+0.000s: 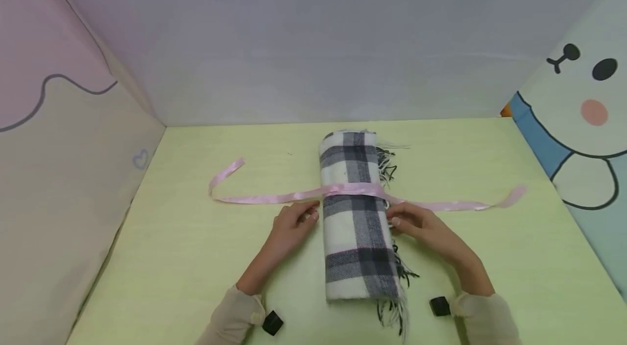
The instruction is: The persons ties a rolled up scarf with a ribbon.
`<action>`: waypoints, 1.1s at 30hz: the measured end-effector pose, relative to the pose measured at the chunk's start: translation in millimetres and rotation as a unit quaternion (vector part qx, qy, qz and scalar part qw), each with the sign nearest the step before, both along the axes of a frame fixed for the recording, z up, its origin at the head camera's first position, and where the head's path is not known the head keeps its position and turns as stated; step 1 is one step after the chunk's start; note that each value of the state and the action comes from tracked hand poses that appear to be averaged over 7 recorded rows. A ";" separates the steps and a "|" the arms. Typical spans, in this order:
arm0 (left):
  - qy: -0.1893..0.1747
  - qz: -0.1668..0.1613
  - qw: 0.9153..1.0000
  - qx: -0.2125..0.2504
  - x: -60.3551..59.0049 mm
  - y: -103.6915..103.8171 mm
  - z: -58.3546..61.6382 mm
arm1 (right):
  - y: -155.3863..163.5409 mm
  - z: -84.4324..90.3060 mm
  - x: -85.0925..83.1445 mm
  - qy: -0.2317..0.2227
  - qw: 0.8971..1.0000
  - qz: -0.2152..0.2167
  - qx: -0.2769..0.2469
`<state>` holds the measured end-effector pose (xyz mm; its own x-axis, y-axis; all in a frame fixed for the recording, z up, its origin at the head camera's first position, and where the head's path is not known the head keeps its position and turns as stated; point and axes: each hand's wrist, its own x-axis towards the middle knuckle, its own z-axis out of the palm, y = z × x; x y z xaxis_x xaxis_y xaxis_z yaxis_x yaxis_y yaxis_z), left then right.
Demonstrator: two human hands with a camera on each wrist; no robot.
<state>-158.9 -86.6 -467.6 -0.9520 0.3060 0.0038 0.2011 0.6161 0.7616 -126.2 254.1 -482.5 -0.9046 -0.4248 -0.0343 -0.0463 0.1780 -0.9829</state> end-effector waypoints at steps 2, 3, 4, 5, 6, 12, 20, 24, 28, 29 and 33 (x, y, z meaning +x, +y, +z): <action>-0.008 -0.025 1.000 0.008 1.3 6.3 -0.3 | -5.4 1.0 1.3 -0.014 1.000 0.003 -0.004; -0.010 -0.036 0.999 0.009 1.7 9.5 -0.2 | -8.3 1.5 1.8 -0.020 1.000 0.002 -0.005; -0.013 -0.045 0.999 0.009 2.0 12.4 0.1 | -11.1 1.9 2.1 -0.024 1.000 0.001 -0.006; -0.015 -0.051 0.999 0.006 2.0 14.9 0.5 | -13.8 2.1 2.3 -0.028 1.000 -0.001 -0.006; -0.018 -0.054 0.998 0.006 1.8 16.9 1.0 | -16.4 2.2 2.4 -0.033 0.999 -0.002 -0.009; -0.023 -0.043 0.999 0.012 -1.9 21.4 4.5 | -26.8 1.6 1.6 -0.021 1.000 -0.009 -0.008; -0.106 0.037 0.984 0.139 -4.3 21.3 6.3 | -35.3 9.8 6.0 -0.100 0.990 -0.095 -0.032; -0.207 0.076 0.944 0.247 -3.4 20.1 13.0 | -42.8 17.8 13.2 -0.168 0.970 -0.163 -0.062; -0.300 0.094 0.876 0.365 -4.6 18.9 22.0 | -49.0 21.6 19.4 -0.224 0.943 -0.221 -0.107; -0.321 0.094 0.854 0.398 -5.2 18.3 24.2 | -49.9 22.1 20.6 -0.239 0.935 -0.231 -0.121; -0.397 0.095 0.758 0.509 -6.9 14.4 31.1 | -51.9 21.3 22.2 -0.288 0.907 -0.244 -0.187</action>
<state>-165.8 -72.2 -436.4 -0.8040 0.3865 -0.4519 -0.5887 -0.4111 0.6960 -104.1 202.2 -461.2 -0.8655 -0.0583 -0.4974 0.4890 -0.3127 -0.8143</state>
